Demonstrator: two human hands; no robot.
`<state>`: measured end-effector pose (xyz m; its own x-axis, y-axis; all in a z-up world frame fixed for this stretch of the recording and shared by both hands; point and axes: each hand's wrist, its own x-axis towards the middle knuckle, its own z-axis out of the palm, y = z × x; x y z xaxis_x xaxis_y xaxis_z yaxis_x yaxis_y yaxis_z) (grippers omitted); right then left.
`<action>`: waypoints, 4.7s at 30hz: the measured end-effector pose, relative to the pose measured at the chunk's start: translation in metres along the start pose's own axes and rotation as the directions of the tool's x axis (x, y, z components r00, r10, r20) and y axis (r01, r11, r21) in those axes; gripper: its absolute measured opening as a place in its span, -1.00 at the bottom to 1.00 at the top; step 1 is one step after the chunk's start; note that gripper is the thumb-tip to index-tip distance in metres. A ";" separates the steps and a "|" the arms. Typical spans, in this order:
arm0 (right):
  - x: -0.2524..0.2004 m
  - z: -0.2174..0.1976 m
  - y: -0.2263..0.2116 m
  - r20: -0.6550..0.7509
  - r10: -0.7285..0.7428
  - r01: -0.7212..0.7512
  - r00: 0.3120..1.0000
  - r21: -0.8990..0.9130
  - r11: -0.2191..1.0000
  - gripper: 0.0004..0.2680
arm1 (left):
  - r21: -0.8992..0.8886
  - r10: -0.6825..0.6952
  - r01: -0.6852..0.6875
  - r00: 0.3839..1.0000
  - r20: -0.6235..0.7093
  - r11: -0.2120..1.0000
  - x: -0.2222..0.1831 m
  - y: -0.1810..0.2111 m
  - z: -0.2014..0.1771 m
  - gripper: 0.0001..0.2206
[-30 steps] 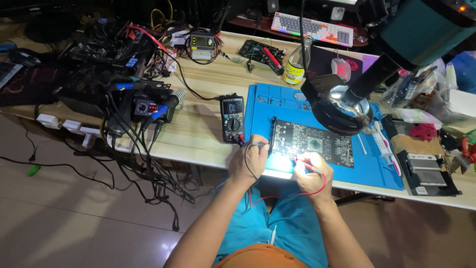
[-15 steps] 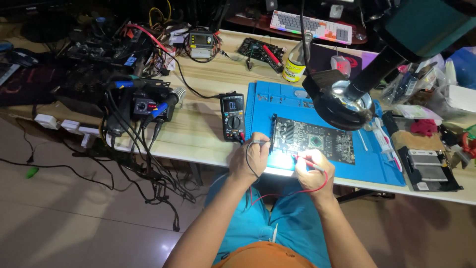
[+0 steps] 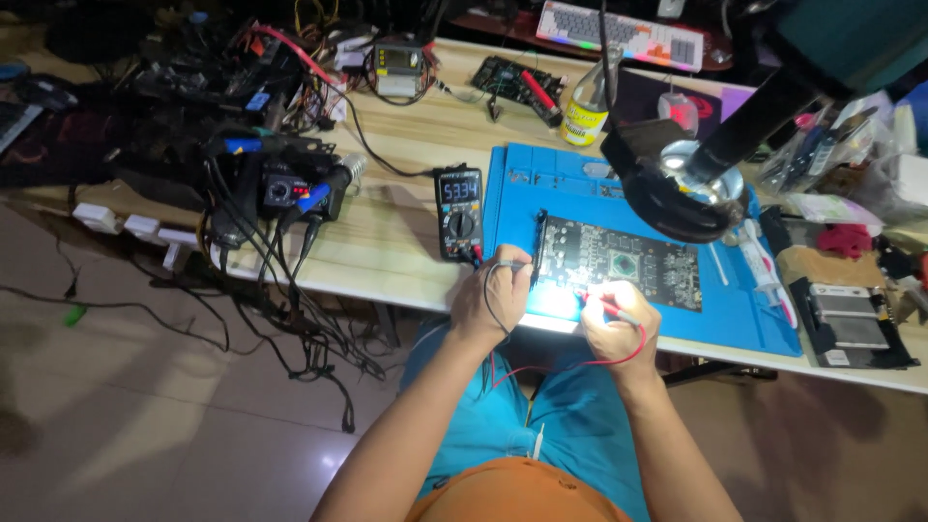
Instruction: Testing electrical components on a graphics card using a digital multimeter and a digital microscope.
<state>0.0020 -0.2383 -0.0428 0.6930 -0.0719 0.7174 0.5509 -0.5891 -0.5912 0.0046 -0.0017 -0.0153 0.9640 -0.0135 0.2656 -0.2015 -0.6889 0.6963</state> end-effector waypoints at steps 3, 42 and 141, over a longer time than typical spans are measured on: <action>0.005 -0.003 -0.024 0.019 0.013 -0.013 1.000 -0.013 1.000 -0.93 | -0.008 0.006 -0.006 1.000 -0.013 1.000 -0.002 0.007 -0.008 -0.79; 0.007 -0.005 -0.013 0.022 -0.067 0.066 0.997 0.044 0.997 -0.94 | 0.134 -0.068 0.071 0.997 -0.022 0.989 0.001 0.004 0.000 -0.77; 0.021 -0.027 -0.024 0.251 0.133 -0.146 0.959 0.035 0.989 -0.91 | -0.006 0.016 -0.016 1.000 -0.002 1.000 -0.001 -0.004 0.003 -0.78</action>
<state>-0.0093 -0.2471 -0.0035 0.8542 0.0547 0.5171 0.4598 -0.5439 -0.7020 0.0045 -0.0014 -0.0205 0.9602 -0.0234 0.2784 -0.2184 -0.6844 0.6956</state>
